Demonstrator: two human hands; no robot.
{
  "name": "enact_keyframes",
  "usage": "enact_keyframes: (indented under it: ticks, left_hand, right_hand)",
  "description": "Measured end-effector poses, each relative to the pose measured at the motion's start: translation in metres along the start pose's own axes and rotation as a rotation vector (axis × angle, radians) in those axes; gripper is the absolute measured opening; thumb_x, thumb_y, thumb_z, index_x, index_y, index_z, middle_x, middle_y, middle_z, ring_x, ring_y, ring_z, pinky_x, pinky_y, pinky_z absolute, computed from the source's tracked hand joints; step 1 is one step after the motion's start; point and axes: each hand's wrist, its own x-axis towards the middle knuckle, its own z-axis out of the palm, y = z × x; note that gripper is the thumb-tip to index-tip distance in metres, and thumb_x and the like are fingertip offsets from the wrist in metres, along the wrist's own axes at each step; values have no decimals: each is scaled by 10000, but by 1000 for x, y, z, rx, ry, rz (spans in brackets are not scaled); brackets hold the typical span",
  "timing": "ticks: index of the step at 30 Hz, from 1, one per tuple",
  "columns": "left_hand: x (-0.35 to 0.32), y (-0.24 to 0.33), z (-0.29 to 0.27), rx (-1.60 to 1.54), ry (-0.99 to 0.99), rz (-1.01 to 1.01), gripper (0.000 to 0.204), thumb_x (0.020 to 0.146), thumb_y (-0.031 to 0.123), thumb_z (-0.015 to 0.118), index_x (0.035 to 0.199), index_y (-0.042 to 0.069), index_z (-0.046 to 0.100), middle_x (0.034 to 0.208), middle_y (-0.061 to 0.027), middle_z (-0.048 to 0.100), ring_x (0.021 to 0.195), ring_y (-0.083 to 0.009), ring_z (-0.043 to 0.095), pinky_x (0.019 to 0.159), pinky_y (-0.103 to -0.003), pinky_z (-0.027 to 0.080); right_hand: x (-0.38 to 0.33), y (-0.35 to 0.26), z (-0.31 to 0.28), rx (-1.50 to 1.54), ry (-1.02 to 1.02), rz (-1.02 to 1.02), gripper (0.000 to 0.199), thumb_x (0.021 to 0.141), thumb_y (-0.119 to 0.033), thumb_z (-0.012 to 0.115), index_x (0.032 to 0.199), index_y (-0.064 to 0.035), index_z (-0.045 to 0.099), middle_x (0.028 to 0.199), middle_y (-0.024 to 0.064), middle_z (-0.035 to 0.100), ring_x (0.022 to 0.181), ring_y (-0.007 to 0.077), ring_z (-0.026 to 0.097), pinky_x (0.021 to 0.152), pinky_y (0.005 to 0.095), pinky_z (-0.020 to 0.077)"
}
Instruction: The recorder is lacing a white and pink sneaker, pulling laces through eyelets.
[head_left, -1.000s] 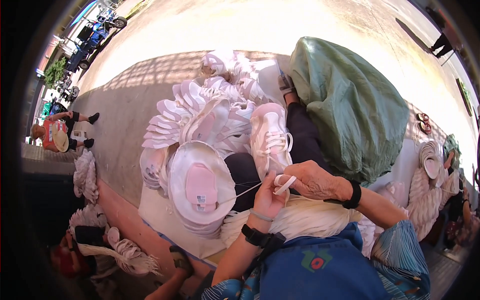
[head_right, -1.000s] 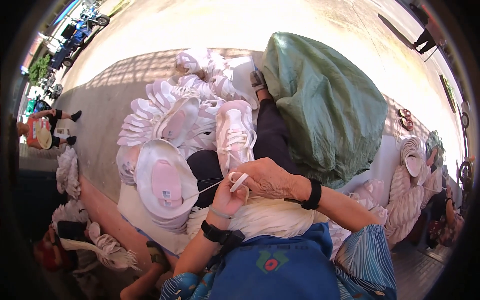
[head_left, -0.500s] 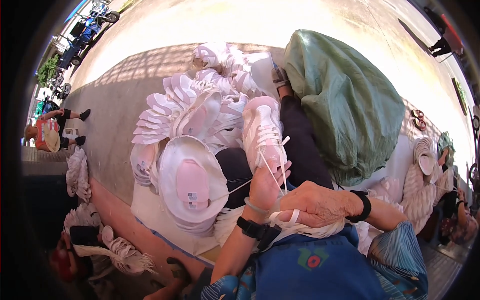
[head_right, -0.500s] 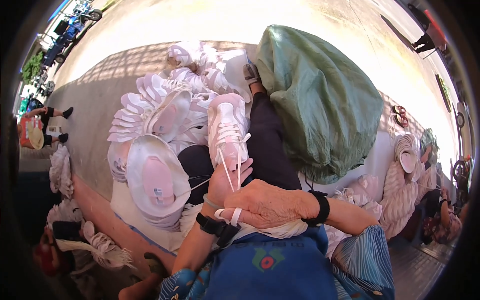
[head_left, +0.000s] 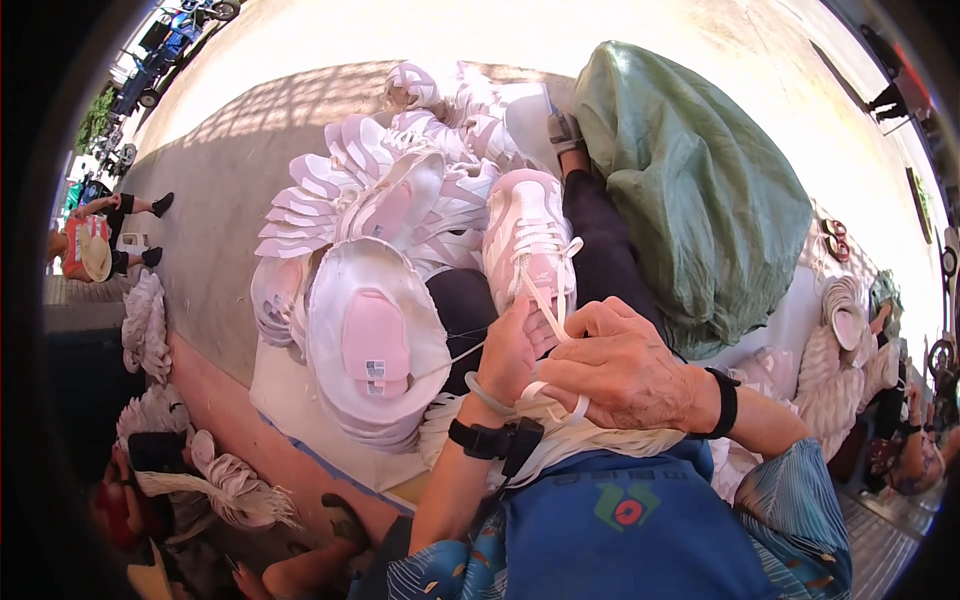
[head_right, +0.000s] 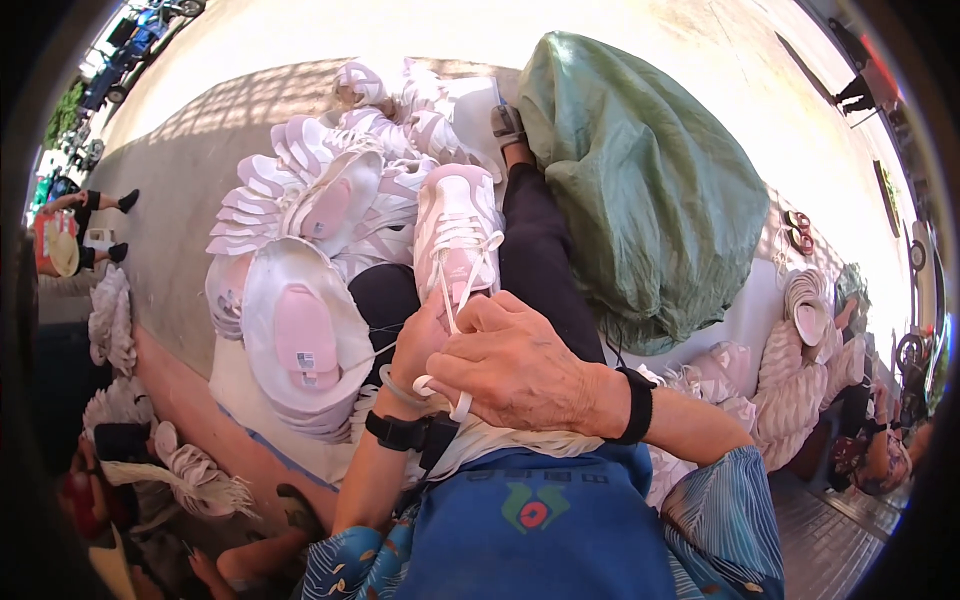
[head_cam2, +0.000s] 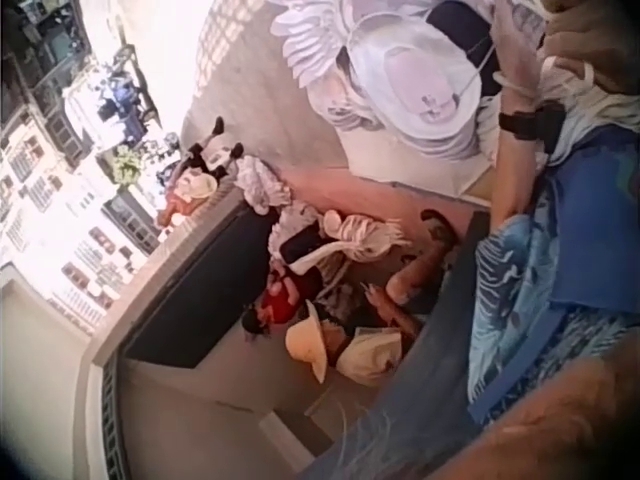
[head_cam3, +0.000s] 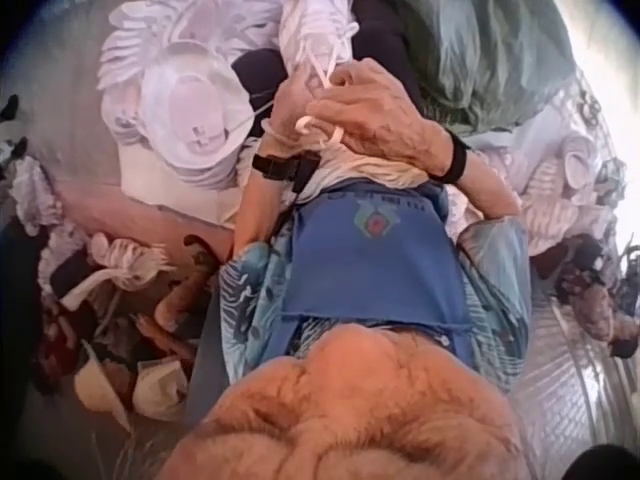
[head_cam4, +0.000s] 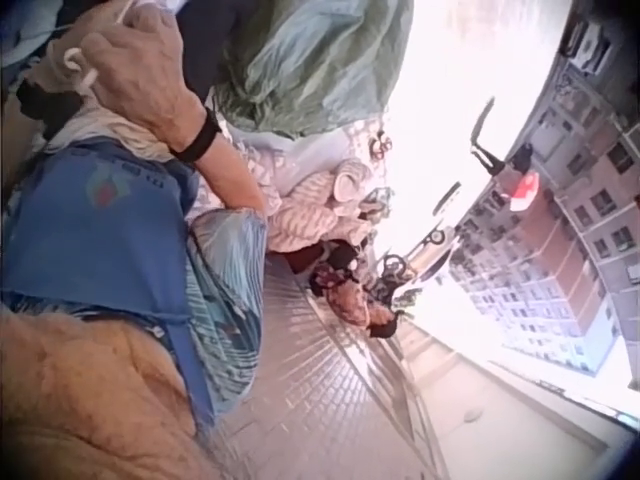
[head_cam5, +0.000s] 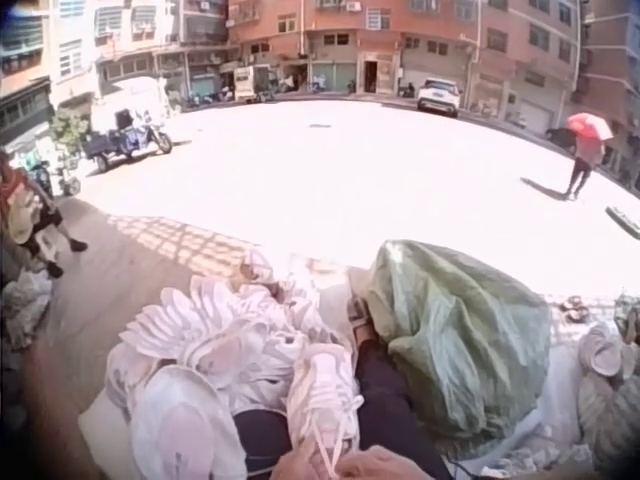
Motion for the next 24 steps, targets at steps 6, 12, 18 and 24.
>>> enact_keyframes:
  ticks: [6, 12, 18, 24]
  left_hand:
    - [-2, 22, -15, 465, 309, 227, 259, 942, 231, 519, 927, -19, 585, 720, -83, 619, 548, -137, 592, 507, -270, 497]
    - [42, 37, -15, 1228, 443, 555, 156, 851, 121, 576, 970, 26, 609, 892, -166, 607, 804, -336, 616, 724, -413, 486]
    - [54, 40, -16, 1345, 399, 509, 145, 860, 135, 566, 946, 27, 608, 887, -165, 603, 803, -346, 610, 742, -432, 473]
    - [56, 49, -25, 645, 206, 32, 85, 931, 112, 500, 952, 43, 545, 707, -39, 533, 526, -131, 510, 447, -268, 458]
  right_hand:
    - [4, -4, 19, 100, 42, -44, 135, 739, -166, 667, 781, -97, 558, 693, 25, 501, 765, 214, 486, 722, 336, 405]
    - [2, 0, 29, 167, -35, -139, 151, 704, -152, 646, 742, -93, 512, 683, 11, 488, 745, 203, 485, 687, 328, 415]
    - [1, 2, 31, 168, 30, -144, 161, 688, -176, 637, 739, -98, 506, 692, 3, 490, 771, 198, 480, 700, 324, 397]
    - [2, 2, 21, 80, 121, -126, 165, 674, -192, 627, 745, -101, 509, 697, -2, 492, 813, 189, 479, 725, 325, 371]
